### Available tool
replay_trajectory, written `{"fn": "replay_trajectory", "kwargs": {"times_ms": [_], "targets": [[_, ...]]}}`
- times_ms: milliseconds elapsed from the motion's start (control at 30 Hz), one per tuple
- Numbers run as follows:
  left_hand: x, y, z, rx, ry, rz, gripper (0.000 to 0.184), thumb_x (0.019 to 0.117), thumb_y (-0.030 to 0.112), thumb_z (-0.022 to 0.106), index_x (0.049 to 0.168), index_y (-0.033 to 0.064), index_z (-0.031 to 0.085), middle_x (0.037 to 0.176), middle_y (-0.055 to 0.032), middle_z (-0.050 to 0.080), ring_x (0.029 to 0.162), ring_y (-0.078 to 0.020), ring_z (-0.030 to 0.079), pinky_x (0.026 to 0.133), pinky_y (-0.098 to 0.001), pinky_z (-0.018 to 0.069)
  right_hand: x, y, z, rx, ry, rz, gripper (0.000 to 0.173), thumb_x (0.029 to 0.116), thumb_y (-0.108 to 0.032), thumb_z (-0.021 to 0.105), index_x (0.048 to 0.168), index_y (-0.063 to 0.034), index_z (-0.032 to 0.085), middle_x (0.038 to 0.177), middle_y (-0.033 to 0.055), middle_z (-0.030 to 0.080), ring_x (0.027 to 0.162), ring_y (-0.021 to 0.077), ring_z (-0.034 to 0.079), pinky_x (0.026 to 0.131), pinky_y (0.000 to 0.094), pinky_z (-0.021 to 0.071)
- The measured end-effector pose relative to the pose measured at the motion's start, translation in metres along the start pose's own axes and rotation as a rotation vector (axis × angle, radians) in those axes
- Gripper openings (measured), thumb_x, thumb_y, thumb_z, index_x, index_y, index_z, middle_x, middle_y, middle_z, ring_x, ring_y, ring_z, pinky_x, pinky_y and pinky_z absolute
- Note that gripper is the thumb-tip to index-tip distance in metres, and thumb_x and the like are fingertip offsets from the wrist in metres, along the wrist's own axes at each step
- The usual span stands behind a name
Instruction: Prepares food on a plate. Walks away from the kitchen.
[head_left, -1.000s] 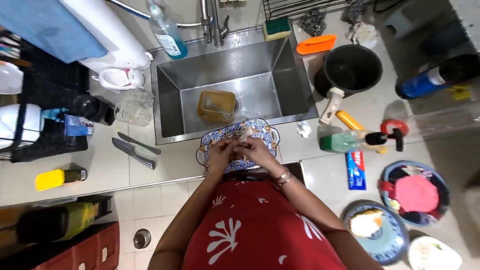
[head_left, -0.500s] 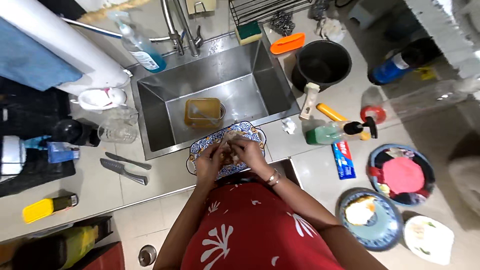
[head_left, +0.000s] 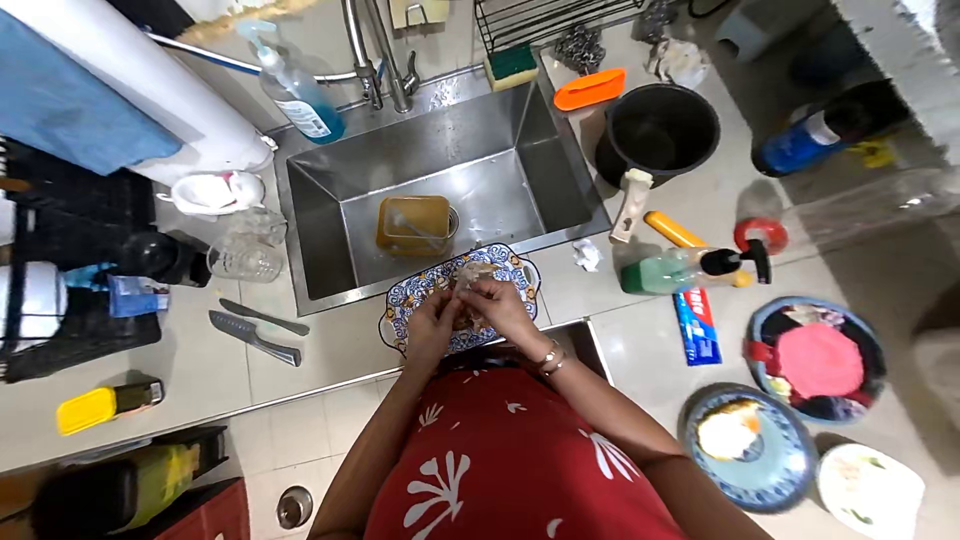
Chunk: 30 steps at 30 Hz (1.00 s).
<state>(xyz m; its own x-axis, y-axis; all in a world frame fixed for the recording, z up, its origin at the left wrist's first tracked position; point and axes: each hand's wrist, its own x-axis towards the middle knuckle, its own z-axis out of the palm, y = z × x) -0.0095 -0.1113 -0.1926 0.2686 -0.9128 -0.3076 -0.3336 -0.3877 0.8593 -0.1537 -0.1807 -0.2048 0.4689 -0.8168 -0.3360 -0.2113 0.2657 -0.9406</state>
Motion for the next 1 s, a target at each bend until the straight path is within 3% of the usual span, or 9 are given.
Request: {"fn": "replay_trajectory", "kwargs": {"times_ms": [233, 333, 400, 567, 700, 767, 833, 900, 1000], "targets": [[-0.003, -0.001, -0.007, 0.290, 0.022, 0.127, 0.025, 0.1048, 0.015, 0.057, 0.116, -0.0023, 0.071, 0.102, -0.0176, 0.074, 0.092, -0.0290, 0.072, 0.089, -0.0492, 0.0558, 0.000, 0.004, 0.002, -0.211, 0.063, -0.125, 0.018, 0.1012, -0.013, 0.064, 0.095, 0.0018, 0.071, 0.077, 0.0075, 0.065, 0.064, 0.0112, 0.059, 0.064, 0.0309, 0.0519], [-0.003, -0.009, -0.016, 0.158, -0.035, 0.050, 0.028, 0.1067, 0.015, 0.052, 0.117, -0.0054, 0.068, 0.100, -0.0159, 0.073, 0.092, -0.0227, 0.072, 0.089, -0.0429, 0.0574, 0.001, 0.005, -0.012, -0.319, 0.185, -0.181, 0.021, 0.1037, -0.014, 0.060, 0.107, 0.0024, 0.073, 0.100, 0.0155, 0.071, 0.085, 0.0228, 0.069, 0.081, 0.0428, 0.0575], [-0.003, -0.009, -0.023, -0.044, -0.117, -0.040, 0.029, 0.1092, 0.013, 0.043, 0.116, -0.0066, 0.063, 0.096, -0.0105, 0.069, 0.087, -0.0145, 0.068, 0.085, -0.0347, 0.0565, 0.005, 0.008, -0.022, -0.345, 0.277, -0.231, 0.018, 0.1020, -0.011, 0.062, 0.108, 0.0015, 0.074, 0.102, 0.0160, 0.070, 0.085, 0.0230, 0.068, 0.080, 0.0415, 0.0571], [-0.003, -0.006, -0.025, -0.497, -0.278, -0.172, 0.027, 0.1102, 0.012, 0.033, 0.104, 0.0029, 0.058, 0.081, 0.0036, 0.060, 0.074, -0.0065, 0.061, 0.075, -0.0262, 0.0556, 0.003, 0.003, -0.026, -0.379, -0.021, -0.089, 0.036, 0.0959, -0.003, 0.066, 0.132, -0.0041, 0.067, 0.134, 0.0190, 0.062, 0.109, 0.0285, 0.067, 0.093, 0.0456, 0.0563], [-0.001, -0.007, -0.020, -0.474, -0.329, -0.137, 0.026, 0.1100, 0.013, 0.035, 0.103, 0.0049, 0.058, 0.079, 0.0053, 0.057, 0.072, -0.0043, 0.058, 0.072, -0.0233, 0.0532, -0.002, -0.004, -0.021, 0.063, -0.073, 0.042, 0.033, 0.1112, -0.021, 0.044, 0.129, -0.0019, 0.064, 0.106, 0.0073, 0.072, 0.076, 0.0092, 0.066, 0.070, 0.0264, 0.0567], [0.001, -0.011, -0.016, -0.362, -0.346, -0.079, 0.026, 0.1098, 0.014, 0.037, 0.106, 0.0028, 0.060, 0.080, 0.0049, 0.057, 0.072, -0.0034, 0.057, 0.072, -0.0225, 0.0515, -0.002, -0.006, -0.019, 0.167, -0.102, 0.029, 0.031, 0.1092, -0.020, 0.049, 0.127, 0.0001, 0.065, 0.092, 0.0060, 0.071, 0.070, 0.0089, 0.065, 0.067, 0.0261, 0.0567], [0.001, -0.009, -0.013, -0.238, -0.342, -0.028, 0.029, 0.1101, 0.016, 0.038, 0.112, 0.0002, 0.062, 0.082, 0.0036, 0.057, 0.072, -0.0029, 0.056, 0.072, -0.0229, 0.0510, -0.001, -0.005, -0.015, 0.153, -0.088, 0.013, 0.022, 0.1051, -0.015, 0.058, 0.112, 0.0012, 0.070, 0.081, 0.0039, 0.071, 0.066, 0.0076, 0.064, 0.065, 0.0252, 0.0558], [0.002, -0.006, -0.011, -0.089, -0.295, 0.015, 0.031, 0.1105, 0.019, 0.039, 0.113, -0.0006, 0.063, 0.081, 0.0007, 0.058, 0.071, -0.0050, 0.056, 0.071, -0.0260, 0.0506, -0.001, -0.004, -0.009, 0.154, -0.066, 0.035, 0.021, 0.1054, -0.014, 0.057, 0.095, 0.0007, 0.068, 0.075, 0.0023, 0.069, 0.064, 0.0064, 0.063, 0.063, 0.0238, 0.0545], [0.003, -0.002, -0.010, 0.057, -0.267, 0.026, 0.031, 0.1110, 0.021, 0.041, 0.113, -0.0002, 0.063, 0.081, -0.0034, 0.059, 0.071, -0.0102, 0.057, 0.071, -0.0319, 0.0504, -0.001, -0.001, -0.006, 0.159, -0.051, 0.040, 0.022, 0.1057, -0.012, 0.056, 0.090, 0.0002, 0.066, 0.073, 0.0018, 0.066, 0.064, 0.0062, 0.062, 0.063, 0.0233, 0.0536]]}}
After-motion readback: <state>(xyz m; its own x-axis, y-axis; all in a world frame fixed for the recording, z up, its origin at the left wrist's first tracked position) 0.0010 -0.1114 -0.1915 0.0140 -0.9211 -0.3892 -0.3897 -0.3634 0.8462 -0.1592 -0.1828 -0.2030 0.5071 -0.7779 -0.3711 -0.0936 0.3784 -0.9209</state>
